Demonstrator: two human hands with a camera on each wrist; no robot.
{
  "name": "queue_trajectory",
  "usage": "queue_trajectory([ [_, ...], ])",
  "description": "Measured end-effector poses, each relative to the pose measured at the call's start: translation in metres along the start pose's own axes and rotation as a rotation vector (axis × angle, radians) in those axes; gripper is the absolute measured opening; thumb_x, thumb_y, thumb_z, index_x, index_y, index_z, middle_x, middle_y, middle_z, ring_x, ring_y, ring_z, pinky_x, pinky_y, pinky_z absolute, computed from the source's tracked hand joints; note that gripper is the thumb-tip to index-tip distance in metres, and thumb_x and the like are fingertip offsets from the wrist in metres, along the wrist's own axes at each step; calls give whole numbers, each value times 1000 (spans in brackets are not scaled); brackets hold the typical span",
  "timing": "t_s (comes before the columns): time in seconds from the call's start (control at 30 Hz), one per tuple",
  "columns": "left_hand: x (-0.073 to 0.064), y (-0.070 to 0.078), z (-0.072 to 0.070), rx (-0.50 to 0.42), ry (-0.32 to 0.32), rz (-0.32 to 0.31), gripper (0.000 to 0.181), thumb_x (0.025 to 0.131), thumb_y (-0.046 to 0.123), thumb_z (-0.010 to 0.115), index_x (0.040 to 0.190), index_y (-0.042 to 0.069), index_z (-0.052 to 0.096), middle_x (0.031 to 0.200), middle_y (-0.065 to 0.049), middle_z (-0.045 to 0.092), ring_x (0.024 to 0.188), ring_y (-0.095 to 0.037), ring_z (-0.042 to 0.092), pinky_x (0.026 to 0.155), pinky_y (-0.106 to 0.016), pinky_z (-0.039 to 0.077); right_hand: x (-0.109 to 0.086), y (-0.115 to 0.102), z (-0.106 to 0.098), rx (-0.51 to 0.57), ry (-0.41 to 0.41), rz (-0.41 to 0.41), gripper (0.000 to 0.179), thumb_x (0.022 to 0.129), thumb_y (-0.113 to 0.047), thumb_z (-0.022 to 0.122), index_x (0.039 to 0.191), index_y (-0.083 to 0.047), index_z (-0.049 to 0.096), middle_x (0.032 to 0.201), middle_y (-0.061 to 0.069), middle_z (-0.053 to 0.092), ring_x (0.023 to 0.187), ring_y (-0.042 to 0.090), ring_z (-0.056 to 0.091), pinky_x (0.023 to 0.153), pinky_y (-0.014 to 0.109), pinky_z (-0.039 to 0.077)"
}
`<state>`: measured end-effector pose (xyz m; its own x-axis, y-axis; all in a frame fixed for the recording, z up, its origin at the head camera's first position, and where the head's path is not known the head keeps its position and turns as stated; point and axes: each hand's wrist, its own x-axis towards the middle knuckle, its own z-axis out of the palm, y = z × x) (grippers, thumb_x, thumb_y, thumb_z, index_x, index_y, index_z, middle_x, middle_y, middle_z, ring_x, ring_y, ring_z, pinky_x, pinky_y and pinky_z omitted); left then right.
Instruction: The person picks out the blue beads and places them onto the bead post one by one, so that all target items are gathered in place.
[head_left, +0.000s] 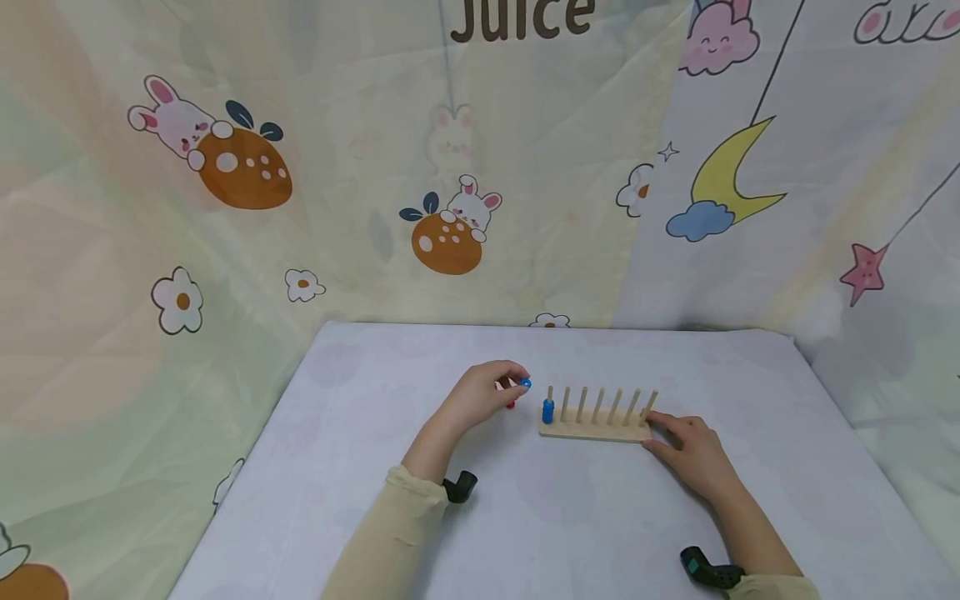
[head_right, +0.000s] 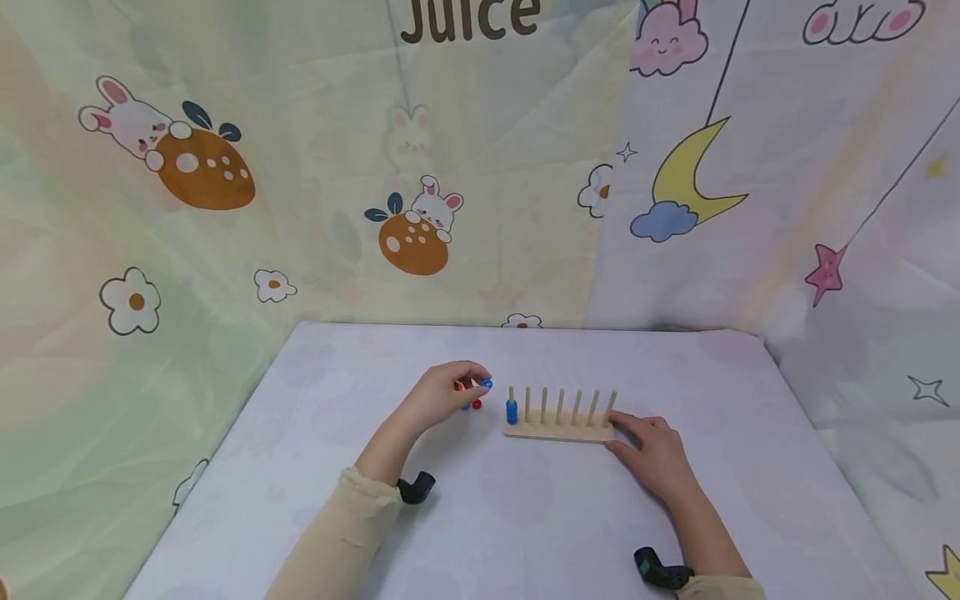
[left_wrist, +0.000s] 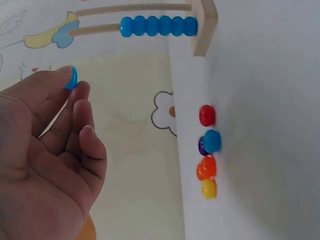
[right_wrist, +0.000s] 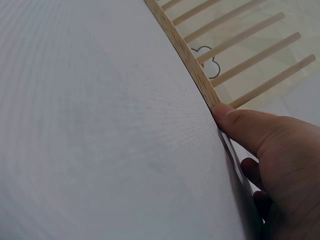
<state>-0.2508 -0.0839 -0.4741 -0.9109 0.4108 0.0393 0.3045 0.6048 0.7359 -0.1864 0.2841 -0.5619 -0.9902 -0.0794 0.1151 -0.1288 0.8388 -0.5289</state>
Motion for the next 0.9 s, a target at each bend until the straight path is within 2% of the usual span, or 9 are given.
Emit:
queue_trajectory([
  [0.13,4,12,0,-26,-16,30,23,95,31,67,117,24,68,96,11,65,77,-20,66,61,-26,52,0,0,-1,-1,3,-7,57,89,-46,70,135,-13,60,118,23,61,111,43,54,86,63,43],
  [0.33,9,23,5,4,-18,82,21,96,31,65,116,26,68,101,15,66,91,-8,58,65,-23,52,0,0,-1,1,0,-3,57,89,-46,70,135,-13,60,118,22,62,111,43,54,86,63,43],
  [0.47,12,26,9,17,-24,115,22,97,31,65,117,24,68,104,14,66,94,-7,58,70,-22,50,1,-1,0,6,0,-2,58,89,-47,69,136,-14,59,119,22,62,112,43,53,86,63,43],
  [0.9,11,26,18,9,-31,83,20,95,32,66,114,27,69,101,15,66,92,-6,57,70,-23,49,1,1,1,1,-5,11,59,89,-48,69,136,-13,59,120,23,62,113,43,53,86,63,43],
])
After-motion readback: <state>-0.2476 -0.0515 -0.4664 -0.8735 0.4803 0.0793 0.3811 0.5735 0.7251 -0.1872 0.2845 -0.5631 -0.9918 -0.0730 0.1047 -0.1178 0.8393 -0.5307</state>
